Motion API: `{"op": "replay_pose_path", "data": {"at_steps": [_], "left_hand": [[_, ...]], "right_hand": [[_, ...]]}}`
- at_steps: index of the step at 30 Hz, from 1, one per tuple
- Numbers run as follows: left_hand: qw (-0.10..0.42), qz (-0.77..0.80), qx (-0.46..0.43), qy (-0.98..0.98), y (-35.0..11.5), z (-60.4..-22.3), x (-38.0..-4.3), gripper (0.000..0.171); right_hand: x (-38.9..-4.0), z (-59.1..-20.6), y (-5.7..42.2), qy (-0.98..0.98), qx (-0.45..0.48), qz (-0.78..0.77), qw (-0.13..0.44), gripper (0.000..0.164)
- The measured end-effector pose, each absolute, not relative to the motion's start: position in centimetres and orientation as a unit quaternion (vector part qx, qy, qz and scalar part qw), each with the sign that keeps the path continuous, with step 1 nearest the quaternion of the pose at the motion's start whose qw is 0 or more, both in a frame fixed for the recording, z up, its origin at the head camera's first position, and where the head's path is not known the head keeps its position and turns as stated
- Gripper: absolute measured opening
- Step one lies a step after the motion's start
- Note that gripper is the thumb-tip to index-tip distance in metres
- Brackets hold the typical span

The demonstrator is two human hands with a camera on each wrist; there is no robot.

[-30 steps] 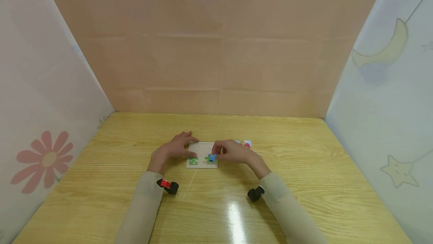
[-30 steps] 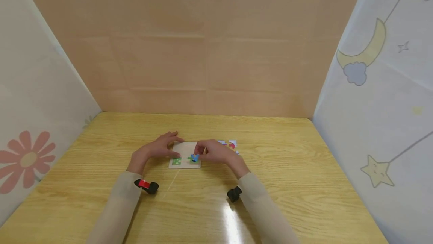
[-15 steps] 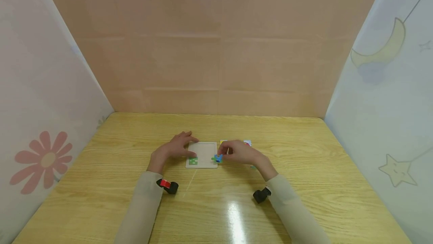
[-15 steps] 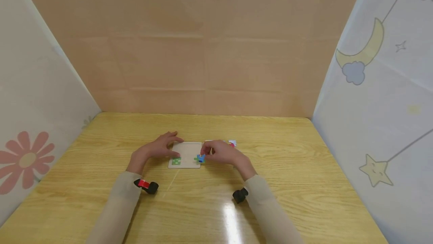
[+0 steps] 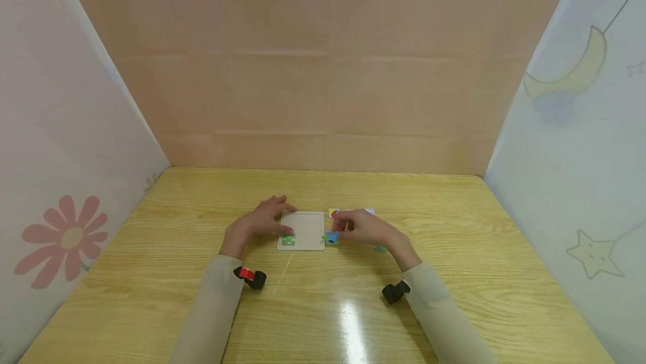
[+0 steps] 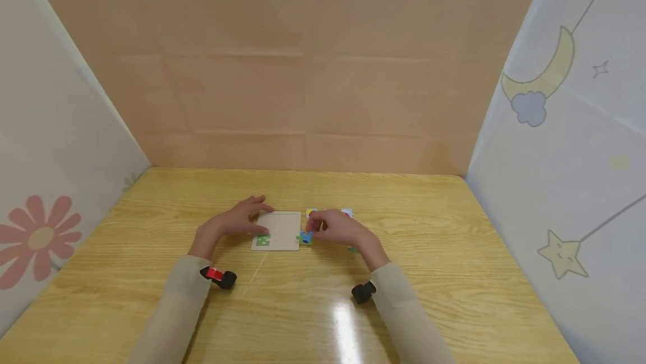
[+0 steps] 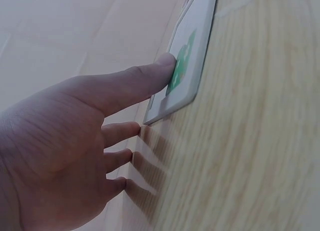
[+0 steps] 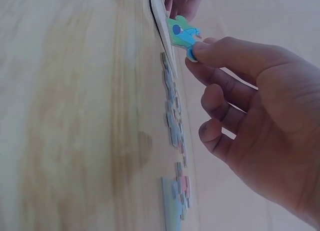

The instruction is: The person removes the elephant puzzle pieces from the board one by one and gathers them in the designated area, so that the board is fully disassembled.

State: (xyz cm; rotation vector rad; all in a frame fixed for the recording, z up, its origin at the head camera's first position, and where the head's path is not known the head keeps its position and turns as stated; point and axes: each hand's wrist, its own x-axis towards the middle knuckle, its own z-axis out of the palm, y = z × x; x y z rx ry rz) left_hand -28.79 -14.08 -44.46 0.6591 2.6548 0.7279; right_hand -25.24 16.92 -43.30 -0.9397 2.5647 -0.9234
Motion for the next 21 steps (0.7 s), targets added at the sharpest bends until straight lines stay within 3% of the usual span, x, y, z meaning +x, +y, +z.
{"op": "replay_pose_path", "data": {"at_steps": [21], "left_hand": [[0.15,0.249,0.238,0.927,-14.2,-44.5,-28.7,0.063]], "right_hand": [[-25.4,-42.8,19.9,0.887,-0.296,-0.314,0.163,0.009]]}}
